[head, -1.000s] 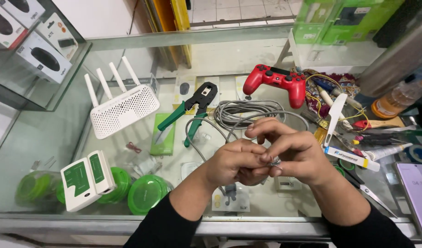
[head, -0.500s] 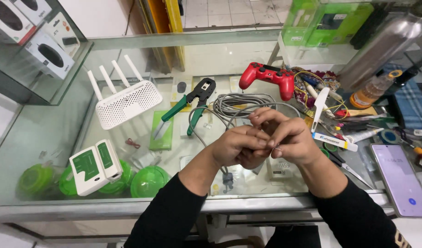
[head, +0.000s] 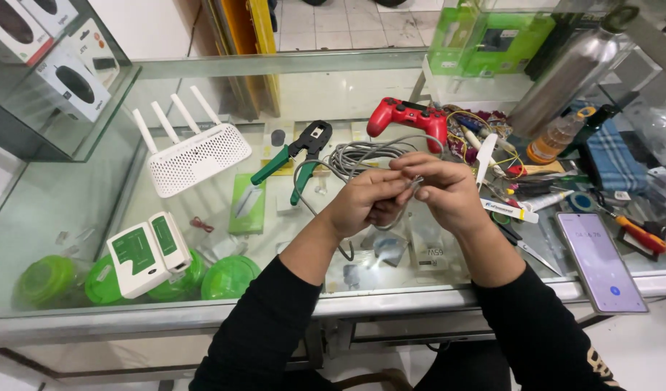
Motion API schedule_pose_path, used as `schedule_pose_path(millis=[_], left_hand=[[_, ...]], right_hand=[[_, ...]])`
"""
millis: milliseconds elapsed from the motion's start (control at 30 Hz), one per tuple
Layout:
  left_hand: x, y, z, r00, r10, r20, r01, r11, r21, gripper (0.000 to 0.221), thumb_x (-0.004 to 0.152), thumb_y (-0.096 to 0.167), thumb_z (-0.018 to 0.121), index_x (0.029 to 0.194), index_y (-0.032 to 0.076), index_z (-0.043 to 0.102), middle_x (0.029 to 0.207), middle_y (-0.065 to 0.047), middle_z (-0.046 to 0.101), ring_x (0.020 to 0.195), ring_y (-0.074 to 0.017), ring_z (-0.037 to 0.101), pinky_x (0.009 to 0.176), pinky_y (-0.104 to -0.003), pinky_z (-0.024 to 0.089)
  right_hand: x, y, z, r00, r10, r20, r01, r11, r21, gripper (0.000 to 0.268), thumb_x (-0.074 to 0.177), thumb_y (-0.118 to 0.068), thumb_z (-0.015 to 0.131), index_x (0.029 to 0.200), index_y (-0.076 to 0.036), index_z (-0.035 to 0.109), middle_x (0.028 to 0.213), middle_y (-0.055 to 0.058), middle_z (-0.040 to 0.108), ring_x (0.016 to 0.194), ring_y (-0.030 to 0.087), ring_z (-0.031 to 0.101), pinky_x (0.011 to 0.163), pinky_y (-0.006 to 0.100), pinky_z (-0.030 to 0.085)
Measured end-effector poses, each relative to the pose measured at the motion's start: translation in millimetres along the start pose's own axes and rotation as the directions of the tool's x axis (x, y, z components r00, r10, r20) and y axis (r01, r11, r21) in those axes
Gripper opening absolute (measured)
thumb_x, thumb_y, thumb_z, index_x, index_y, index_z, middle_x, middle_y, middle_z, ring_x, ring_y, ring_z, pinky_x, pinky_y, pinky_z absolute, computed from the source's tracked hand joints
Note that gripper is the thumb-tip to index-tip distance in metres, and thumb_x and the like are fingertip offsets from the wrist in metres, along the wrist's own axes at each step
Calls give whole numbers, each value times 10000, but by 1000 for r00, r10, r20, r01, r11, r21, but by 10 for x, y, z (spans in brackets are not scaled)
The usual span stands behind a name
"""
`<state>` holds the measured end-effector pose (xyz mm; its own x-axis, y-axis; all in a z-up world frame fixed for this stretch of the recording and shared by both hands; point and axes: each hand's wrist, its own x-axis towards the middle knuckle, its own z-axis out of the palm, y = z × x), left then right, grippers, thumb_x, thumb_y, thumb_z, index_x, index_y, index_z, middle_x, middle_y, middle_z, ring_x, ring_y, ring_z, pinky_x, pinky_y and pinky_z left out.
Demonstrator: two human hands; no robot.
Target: Terminating a network cable by stripping insulation and arranging wires for an RJ45 connector
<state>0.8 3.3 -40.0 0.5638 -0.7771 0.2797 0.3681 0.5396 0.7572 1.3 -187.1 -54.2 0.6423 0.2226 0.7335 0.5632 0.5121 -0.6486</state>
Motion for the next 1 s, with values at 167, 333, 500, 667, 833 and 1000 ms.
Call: schedule_pose_path(millis=[167,333,500,667,833,1000], left_hand=[[-2,27,97,992,118,-38,-112,985,130,248,1078,198,524,983,-22,586,684,32,349,551,-36,339,442,-185,361],[62,-28,70,989,150,1,-147,968,205,226,1106,200,507,1025,5,589,713,13,361,605,-72,332,505,-192,356],[101,-160,-81,973,230,2,-223,943,247,170,1102,133,503,1087,19,629,852,-51,529,701,-102,486,533,-206,441],[130,-232,-69,959,281,35,-279,922,269,187,1115,87,465,1193,7,614,915,-97,566,731,-140,553,571,-228,486],[166,-198,36,962,272,-2,-252,897,363,219,1120,122,474,1134,-6,651,748,-126,638,641,-171,611,602,-259,537],[187,-188,51,928,359,-98,-262,817,514,211,1101,111,511,1056,-6,681,687,-171,677,585,-223,671,584,-299,563]], right_hand=[[69,-18,103,995,-66,-74,56,990,-128,225,871,13,724,1049,146,685,1144,429,657,925,351,704,595,386,629],[55,-34,53,990,-85,-115,64,982,-180,148,876,31,712,976,139,698,1077,413,682,912,349,680,541,371,612],[58,5,-7,982,-128,-138,95,971,-219,119,857,54,729,910,153,689,977,365,693,917,343,631,526,371,612],[71,-75,172,972,-148,-183,101,965,-242,99,864,39,712,843,107,644,917,294,682,925,322,595,717,326,547],[102,-187,283,967,-144,-211,79,954,-288,126,893,23,681,836,88,589,887,257,658,914,327,587,756,362,517],[131,-291,442,956,-24,-291,-60,959,-278,103,996,21,579,930,99,560,1010,301,651,408,174,587,298,299,535]])
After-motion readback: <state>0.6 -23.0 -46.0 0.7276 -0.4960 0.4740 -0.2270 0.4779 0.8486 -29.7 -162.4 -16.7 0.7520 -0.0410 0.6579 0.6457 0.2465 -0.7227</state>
